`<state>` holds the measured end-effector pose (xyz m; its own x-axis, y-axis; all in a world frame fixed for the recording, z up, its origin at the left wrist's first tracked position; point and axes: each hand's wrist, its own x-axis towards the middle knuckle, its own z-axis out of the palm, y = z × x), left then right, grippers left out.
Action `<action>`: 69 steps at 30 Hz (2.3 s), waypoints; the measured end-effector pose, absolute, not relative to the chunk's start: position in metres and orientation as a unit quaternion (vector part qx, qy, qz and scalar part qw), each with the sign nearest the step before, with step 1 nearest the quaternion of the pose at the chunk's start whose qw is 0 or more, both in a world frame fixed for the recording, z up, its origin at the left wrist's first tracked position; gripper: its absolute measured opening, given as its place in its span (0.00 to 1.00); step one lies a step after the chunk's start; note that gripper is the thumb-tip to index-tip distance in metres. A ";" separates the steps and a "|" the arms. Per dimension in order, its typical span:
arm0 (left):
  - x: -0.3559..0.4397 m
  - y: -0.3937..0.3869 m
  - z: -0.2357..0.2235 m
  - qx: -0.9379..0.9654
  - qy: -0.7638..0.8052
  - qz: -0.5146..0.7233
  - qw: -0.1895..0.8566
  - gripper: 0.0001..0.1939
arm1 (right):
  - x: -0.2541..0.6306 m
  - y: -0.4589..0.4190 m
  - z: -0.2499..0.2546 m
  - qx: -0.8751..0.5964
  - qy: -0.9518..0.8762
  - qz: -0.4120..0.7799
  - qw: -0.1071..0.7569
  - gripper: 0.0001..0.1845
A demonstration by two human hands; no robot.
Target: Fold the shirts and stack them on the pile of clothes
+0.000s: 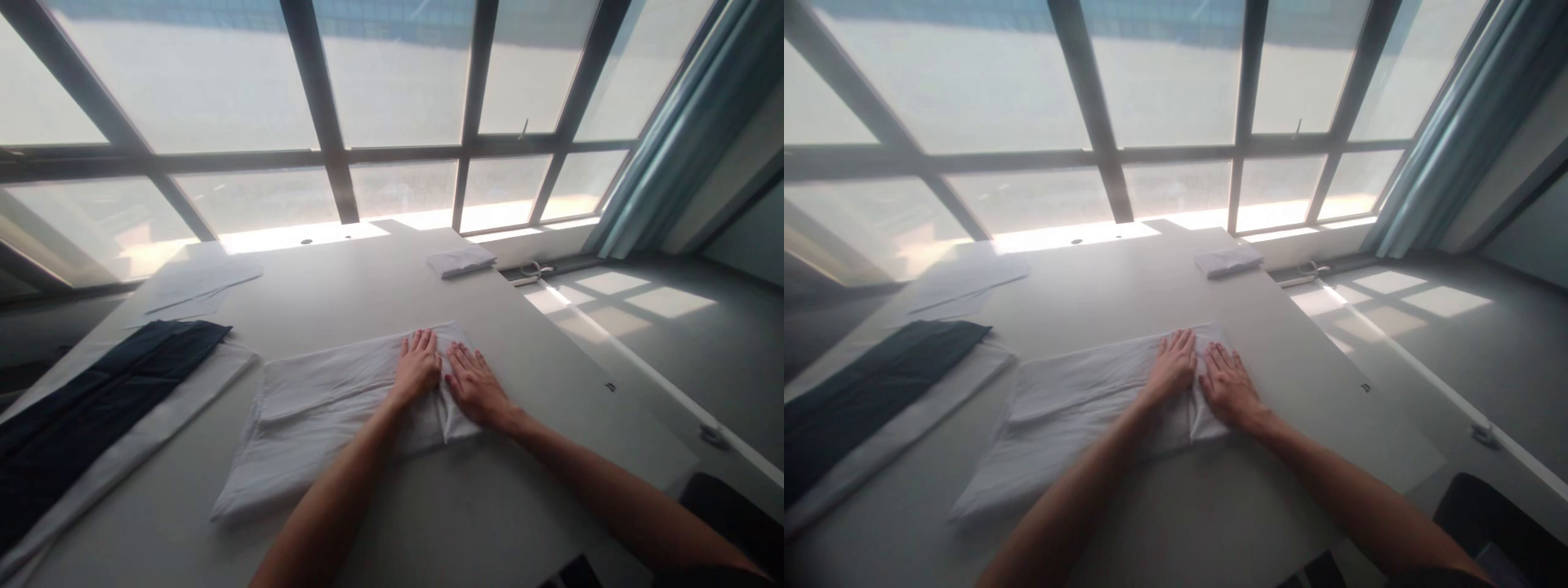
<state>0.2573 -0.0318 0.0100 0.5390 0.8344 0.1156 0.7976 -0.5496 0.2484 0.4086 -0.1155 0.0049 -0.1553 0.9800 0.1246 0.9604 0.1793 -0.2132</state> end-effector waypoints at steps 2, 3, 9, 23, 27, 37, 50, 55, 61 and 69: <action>0.257 -0.030 0.010 0.873 0.470 0.102 0.078 0.29 | 0.407 -0.145 -0.001 -0.633 -0.765 0.032 0.116 0.36; 0.257 -0.030 0.010 0.873 0.471 0.101 0.077 0.29 | 0.405 -0.159 -0.003 -0.629 -0.768 0.030 0.116 0.36; 0.258 -0.028 0.007 0.865 0.470 0.144 0.098 0.28 | 0.384 -0.224 0.003 -0.613 -0.773 0.116 0.121 0.40; 0.256 -0.030 0.001 0.854 0.483 0.161 0.105 0.28 | 0.418 -0.048 0.017 -0.655 -0.737 0.126 0.109 0.33; 0.253 -0.029 -0.001 0.831 0.511 0.190 0.107 0.29 | 0.441 -0.024 0.003 -0.722 -0.678 0.093 0.107 0.33; 0.236 0.000 0.000 0.588 0.591 0.462 0.304 0.28 | 0.454 -0.048 0.012 -0.716 -0.640 0.102 0.259 0.34; 0.249 -0.023 0.004 0.814 0.494 0.257 0.166 0.26 | 0.376 -0.105 0.015 -0.627 -0.761 0.112 0.121 0.35; 0.249 -0.022 0.002 0.831 0.505 0.184 0.143 0.29 | 0.366 -0.119 0.015 -0.639 -0.750 0.111 0.130 0.37; 0.234 -0.021 0.006 0.834 0.518 0.148 0.118 0.30 | 0.363 -0.123 0.015 -0.637 -0.753 0.103 0.128 0.38; 0.145 -0.041 0.008 0.838 0.536 0.080 0.065 0.32 | 0.367 -0.121 0.009 -0.632 -0.759 0.084 0.133 0.36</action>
<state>0.1449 -0.0412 0.0084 0.4133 0.9083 0.0650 0.8875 -0.4178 0.1946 0.3669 -0.1212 0.0087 -0.1659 0.9814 0.0964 0.9366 0.1874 -0.2962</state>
